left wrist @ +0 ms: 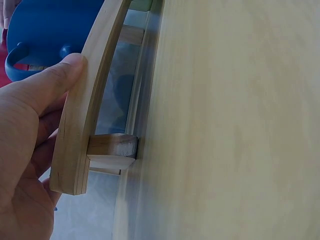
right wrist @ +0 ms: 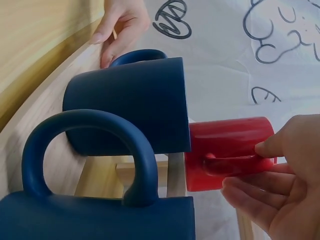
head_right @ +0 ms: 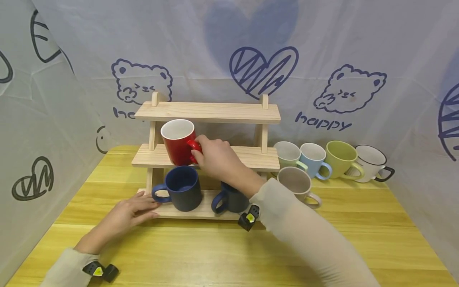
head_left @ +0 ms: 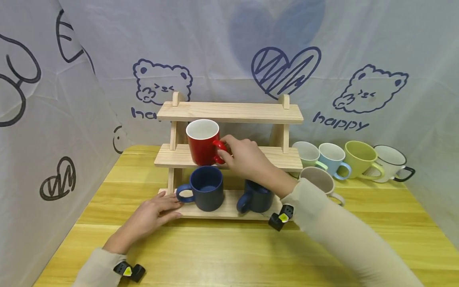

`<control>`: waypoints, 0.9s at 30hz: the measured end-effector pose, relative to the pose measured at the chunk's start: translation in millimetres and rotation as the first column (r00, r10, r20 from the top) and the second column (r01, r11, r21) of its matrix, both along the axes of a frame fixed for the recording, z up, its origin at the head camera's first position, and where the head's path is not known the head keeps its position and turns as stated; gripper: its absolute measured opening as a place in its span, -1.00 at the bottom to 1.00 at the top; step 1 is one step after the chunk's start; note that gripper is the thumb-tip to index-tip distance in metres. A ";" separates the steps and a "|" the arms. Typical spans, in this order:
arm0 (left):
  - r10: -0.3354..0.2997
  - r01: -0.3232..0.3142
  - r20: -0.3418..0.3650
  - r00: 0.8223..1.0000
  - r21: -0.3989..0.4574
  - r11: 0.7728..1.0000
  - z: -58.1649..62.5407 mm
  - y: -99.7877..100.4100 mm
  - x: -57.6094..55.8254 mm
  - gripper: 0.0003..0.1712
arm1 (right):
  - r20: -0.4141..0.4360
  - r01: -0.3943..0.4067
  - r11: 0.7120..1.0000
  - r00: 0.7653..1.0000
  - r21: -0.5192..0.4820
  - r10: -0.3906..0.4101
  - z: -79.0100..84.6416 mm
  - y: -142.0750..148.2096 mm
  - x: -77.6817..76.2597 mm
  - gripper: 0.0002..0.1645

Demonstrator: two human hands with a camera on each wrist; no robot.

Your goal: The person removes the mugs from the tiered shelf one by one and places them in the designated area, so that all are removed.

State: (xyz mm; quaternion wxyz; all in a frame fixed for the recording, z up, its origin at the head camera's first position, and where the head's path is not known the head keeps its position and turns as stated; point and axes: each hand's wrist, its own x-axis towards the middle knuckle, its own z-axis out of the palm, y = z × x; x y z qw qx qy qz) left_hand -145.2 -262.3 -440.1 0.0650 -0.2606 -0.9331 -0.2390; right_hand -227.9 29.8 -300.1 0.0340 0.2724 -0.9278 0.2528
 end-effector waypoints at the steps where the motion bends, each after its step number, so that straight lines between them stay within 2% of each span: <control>1: 0.002 -0.002 0.004 1.000 -0.001 1.000 0.1 -0.1 0.3 -0.64 | 0.026 0.003 1.000 1.000 -0.024 -0.003 0.4 1.0 -1.0 -0.59; 8: -0.006 0.007 -0.045 0.999 0.009 1.000 -2.7 -0.8 -0.3 -0.66 | 0.116 0.032 0.984 0.993 -0.175 -0.012 -1.7 9.9 -11.4 -0.68; 17: -0.009 0.010 -0.035 0.999 0.018 1.000 -3.0 -0.9 -1.1 -0.66 | 0.143 0.043 0.930 0.990 -0.364 0.010 -9.0 27.2 -16.2 -0.74; 27: -0.003 0.003 -0.015 1.000 0.012 1.000 -1.1 0.4 -0.1 -0.64 | 0.221 0.110 0.880 0.975 -0.463 -0.006 -4.8 54.8 -17.4 -0.70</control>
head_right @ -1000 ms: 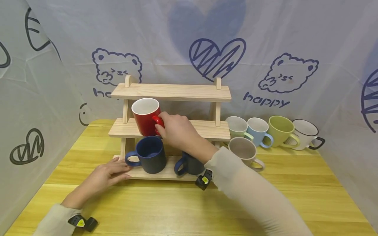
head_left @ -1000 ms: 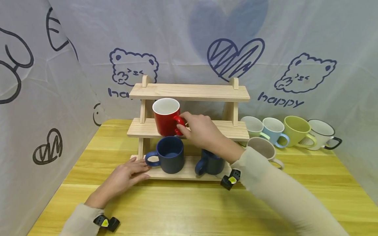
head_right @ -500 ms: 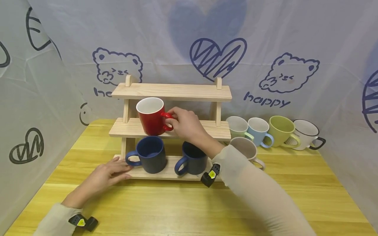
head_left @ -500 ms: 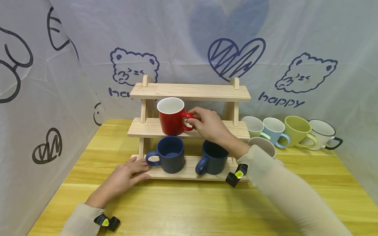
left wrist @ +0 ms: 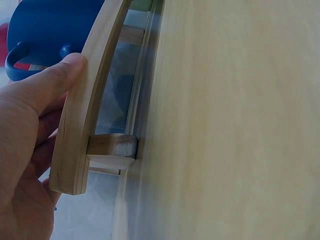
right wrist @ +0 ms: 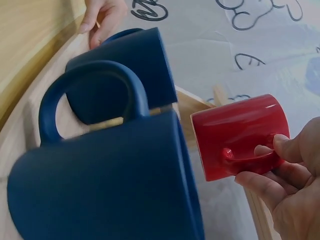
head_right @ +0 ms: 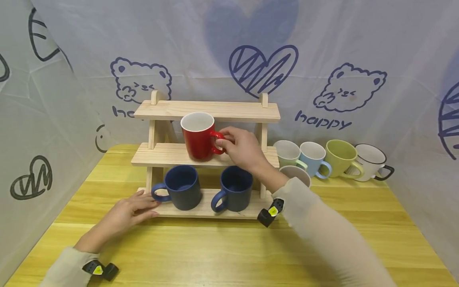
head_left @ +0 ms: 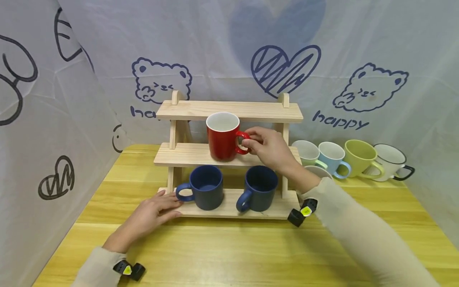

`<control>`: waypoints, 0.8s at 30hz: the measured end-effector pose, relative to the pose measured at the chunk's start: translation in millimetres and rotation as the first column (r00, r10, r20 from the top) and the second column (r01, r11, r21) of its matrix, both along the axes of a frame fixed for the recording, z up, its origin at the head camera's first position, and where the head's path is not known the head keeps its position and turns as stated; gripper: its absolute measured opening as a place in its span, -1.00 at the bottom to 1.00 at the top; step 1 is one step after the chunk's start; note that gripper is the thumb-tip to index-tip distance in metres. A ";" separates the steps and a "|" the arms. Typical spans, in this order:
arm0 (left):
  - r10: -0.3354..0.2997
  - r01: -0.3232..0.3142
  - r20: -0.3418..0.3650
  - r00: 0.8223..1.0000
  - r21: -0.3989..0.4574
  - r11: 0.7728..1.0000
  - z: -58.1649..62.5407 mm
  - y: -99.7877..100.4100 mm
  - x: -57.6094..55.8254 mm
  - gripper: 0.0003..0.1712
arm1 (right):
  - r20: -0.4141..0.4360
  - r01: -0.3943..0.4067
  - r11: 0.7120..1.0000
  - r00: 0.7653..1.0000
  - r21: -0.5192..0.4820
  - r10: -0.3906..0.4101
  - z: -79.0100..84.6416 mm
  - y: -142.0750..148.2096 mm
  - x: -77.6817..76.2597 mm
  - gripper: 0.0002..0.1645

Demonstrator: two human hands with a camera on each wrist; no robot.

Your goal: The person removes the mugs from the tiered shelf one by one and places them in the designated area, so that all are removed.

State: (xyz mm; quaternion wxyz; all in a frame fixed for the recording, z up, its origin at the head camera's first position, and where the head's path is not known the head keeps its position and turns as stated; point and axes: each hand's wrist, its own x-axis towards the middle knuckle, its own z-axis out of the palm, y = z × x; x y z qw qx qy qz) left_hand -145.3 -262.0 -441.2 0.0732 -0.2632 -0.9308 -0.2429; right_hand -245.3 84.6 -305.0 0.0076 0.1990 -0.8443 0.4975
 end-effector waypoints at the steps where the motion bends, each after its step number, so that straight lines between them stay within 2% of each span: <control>1: 0.001 -0.001 0.005 1.000 0.000 1.000 -0.2 0.0 0.1 -0.64 | 0.006 0.003 1.000 1.000 -0.013 -0.003 1.0 3.5 0.0 -0.69; 10: 0.006 -0.006 -0.005 1.000 0.005 1.000 -0.8 -0.5 0.6 -0.65 | 0.036 0.051 0.997 0.998 -0.053 -0.049 10.9 37.6 5.4 -0.64; 24: 0.002 -0.002 -0.015 1.000 0.002 1.000 0.1 0.8 0.2 -0.65 | -0.028 0.119 0.988 0.992 -0.094 -0.122 20.7 88.4 26.0 -0.64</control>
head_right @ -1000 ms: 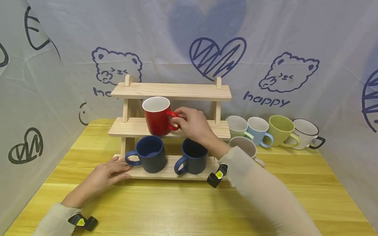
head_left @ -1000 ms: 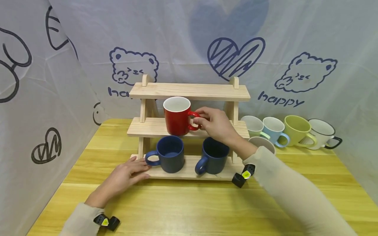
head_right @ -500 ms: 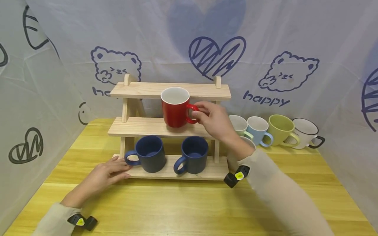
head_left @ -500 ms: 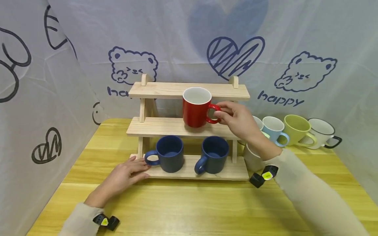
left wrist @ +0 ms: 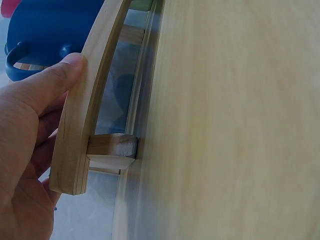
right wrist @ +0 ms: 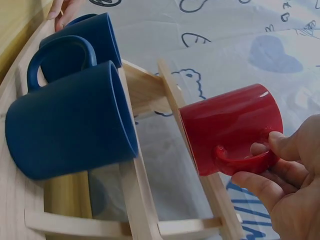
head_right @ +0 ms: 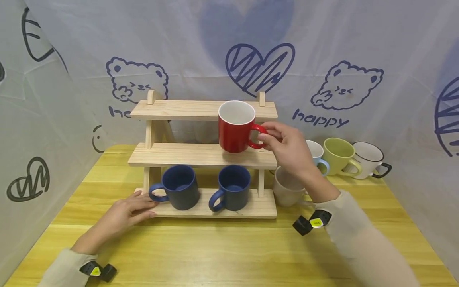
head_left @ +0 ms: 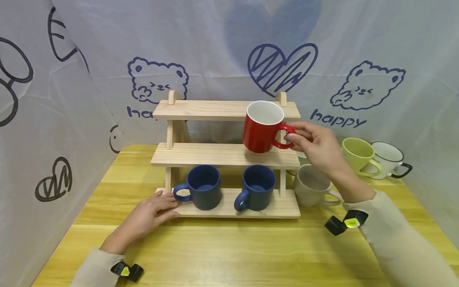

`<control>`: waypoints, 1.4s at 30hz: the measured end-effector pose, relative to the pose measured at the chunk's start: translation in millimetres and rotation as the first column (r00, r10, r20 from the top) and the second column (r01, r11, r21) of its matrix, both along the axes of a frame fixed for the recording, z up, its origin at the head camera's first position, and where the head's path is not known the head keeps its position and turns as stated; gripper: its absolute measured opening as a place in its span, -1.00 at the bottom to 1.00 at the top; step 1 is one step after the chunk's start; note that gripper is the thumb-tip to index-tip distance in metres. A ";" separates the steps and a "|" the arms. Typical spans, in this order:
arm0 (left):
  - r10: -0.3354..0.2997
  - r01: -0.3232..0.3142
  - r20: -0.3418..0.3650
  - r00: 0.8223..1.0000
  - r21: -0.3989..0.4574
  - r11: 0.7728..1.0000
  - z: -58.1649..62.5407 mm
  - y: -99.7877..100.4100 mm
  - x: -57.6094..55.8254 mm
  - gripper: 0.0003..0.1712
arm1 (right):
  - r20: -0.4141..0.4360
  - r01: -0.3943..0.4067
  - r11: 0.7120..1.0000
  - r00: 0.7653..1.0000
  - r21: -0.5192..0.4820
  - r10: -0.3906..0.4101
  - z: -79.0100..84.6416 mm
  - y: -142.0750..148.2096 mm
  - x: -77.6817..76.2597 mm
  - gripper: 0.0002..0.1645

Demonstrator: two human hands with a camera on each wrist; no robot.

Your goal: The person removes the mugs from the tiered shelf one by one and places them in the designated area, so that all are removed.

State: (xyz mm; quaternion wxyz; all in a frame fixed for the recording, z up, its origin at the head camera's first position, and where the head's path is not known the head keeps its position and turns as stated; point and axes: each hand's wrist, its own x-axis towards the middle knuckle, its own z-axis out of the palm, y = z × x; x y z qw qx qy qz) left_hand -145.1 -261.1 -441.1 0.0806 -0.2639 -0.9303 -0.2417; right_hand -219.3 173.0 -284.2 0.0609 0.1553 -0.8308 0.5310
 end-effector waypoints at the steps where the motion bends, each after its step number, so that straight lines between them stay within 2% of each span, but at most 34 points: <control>1: 0.001 -0.001 0.001 1.000 0.000 1.000 -0.1 -0.2 0.0 -0.65 | -0.007 0.009 1.000 1.000 0.001 -0.009 0.2 2.9 1.3 -0.65; 7: 0.006 -0.006 0.003 1.000 -0.008 1.000 1.2 -0.8 0.1 -0.64 | -0.020 0.042 0.999 0.999 0.004 -0.042 -0.2 21.5 8.1 -0.64; 15: 0.003 -0.003 0.007 1.000 -0.002 1.000 2.8 0.1 0.1 -0.65 | -0.001 0.141 0.988 0.990 0.070 -0.141 -3.9 50.0 18.6 -0.59; 28: 0.003 -0.003 -0.001 1.000 -0.005 1.000 1.5 0.4 0.4 -0.65 | -0.014 0.224 0.973 0.975 0.056 -0.223 -17.8 93.5 31.7 -0.56; 34: 0.006 -0.006 0.004 1.000 -0.007 1.000 1.1 0.5 0.6 -0.65 | -0.020 0.243 0.970 0.970 -0.024 -0.243 -27.0 111.9 37.6 -0.59; 42: 0.009 -0.009 0.019 1.000 -0.014 1.000 1.2 1.1 1.0 -0.64 | -0.030 0.270 0.955 0.961 -0.120 -0.275 -40.2 136.9 44.3 -0.73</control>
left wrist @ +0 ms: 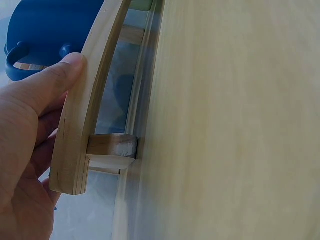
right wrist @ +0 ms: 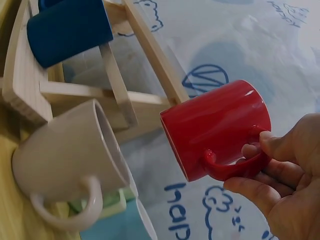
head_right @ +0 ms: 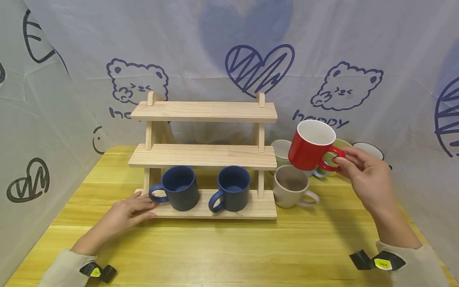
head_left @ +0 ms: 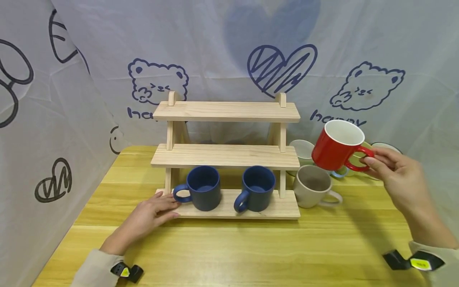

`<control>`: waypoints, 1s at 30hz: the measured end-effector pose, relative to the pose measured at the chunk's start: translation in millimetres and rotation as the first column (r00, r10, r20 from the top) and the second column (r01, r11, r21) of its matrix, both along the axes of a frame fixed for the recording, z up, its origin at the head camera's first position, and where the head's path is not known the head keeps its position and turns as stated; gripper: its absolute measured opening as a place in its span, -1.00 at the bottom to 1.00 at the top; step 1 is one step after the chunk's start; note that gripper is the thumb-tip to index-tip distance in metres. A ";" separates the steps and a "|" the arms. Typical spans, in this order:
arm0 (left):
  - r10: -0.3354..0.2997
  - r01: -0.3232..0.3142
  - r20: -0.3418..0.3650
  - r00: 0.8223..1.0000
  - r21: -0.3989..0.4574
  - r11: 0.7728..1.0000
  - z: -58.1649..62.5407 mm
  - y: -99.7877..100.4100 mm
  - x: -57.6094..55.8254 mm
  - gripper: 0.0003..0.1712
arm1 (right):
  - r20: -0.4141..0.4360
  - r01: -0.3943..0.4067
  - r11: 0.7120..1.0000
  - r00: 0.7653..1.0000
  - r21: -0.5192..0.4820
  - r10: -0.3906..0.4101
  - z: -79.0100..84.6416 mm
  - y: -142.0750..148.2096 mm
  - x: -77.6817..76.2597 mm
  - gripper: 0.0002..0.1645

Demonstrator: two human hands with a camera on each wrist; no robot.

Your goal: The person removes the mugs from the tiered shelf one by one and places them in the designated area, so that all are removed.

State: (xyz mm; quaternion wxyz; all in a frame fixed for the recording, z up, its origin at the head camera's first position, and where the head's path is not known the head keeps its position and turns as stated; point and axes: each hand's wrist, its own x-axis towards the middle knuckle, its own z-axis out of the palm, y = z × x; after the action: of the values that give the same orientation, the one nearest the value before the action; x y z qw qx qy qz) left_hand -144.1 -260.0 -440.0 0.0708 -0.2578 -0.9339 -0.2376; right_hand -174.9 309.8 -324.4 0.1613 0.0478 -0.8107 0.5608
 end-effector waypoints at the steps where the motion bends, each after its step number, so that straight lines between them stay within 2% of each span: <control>1: 0.000 0.000 0.001 1.000 -0.001 1.000 -0.1 -0.1 0.0 -0.64 | -0.004 0.008 1.000 1.000 0.004 -0.008 -1.6 2.6 0.8 -0.74; 4: 0.002 -0.002 -0.002 1.000 -0.002 1.000 -0.6 -0.5 -0.2 -0.64 | -0.011 0.015 1.000 1.000 0.005 -0.015 -6.4 9.8 3.4 -0.75; 7: 0.001 -0.001 -0.006 1.000 -0.001 1.000 -0.6 -0.5 -0.1 -0.64 | -0.015 -0.010 0.997 1.000 -0.080 0.009 -12.7 17.3 5.8 -0.77; 10: 0.000 0.000 -0.008 1.000 0.001 1.000 -0.4 -0.2 -0.2 -0.64 | 0.002 0.012 0.995 1.000 -0.102 -0.012 -19.9 23.8 8.7 -0.80; 14: -0.003 0.003 -0.008 1.000 0.002 1.000 -0.5 -0.2 -0.5 -0.64 | 0.028 0.079 0.995 0.997 -0.053 -0.077 -29.0 31.1 11.4 -0.78; 20: 0.001 -0.001 -0.010 1.000 0.006 1.000 -1.4 -0.9 -0.5 -0.64 | 0.046 0.056 0.974 0.998 -0.218 -0.047 -43.5 39.3 13.8 -0.79; 24: 0.005 -0.005 -0.011 1.000 0.002 1.000 -1.8 -1.0 -1.0 -0.64 | 0.087 0.092 0.977 0.993 -0.190 -0.077 -52.8 41.4 14.7 -0.84; 27: 0.007 -0.007 -0.010 1.000 0.002 1.000 -1.6 -1.0 -1.2 -0.64 | 0.108 0.124 0.985 0.988 -0.123 -0.111 -60.1 42.4 15.4 -0.83; 30: 0.007 -0.007 -0.009 1.000 0.001 1.000 -1.4 -1.0 -1.0 -0.64 | 0.105 0.109 0.980 0.990 -0.166 -0.092 -68.0 43.7 16.4 -0.83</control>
State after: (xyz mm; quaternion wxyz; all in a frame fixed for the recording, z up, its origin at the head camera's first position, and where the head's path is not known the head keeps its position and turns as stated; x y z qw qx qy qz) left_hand -145.1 -261.0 -441.4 0.0761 -0.2557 -0.9343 -0.2365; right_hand -158.5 353.5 -392.4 0.1534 -0.0348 -0.7677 0.6212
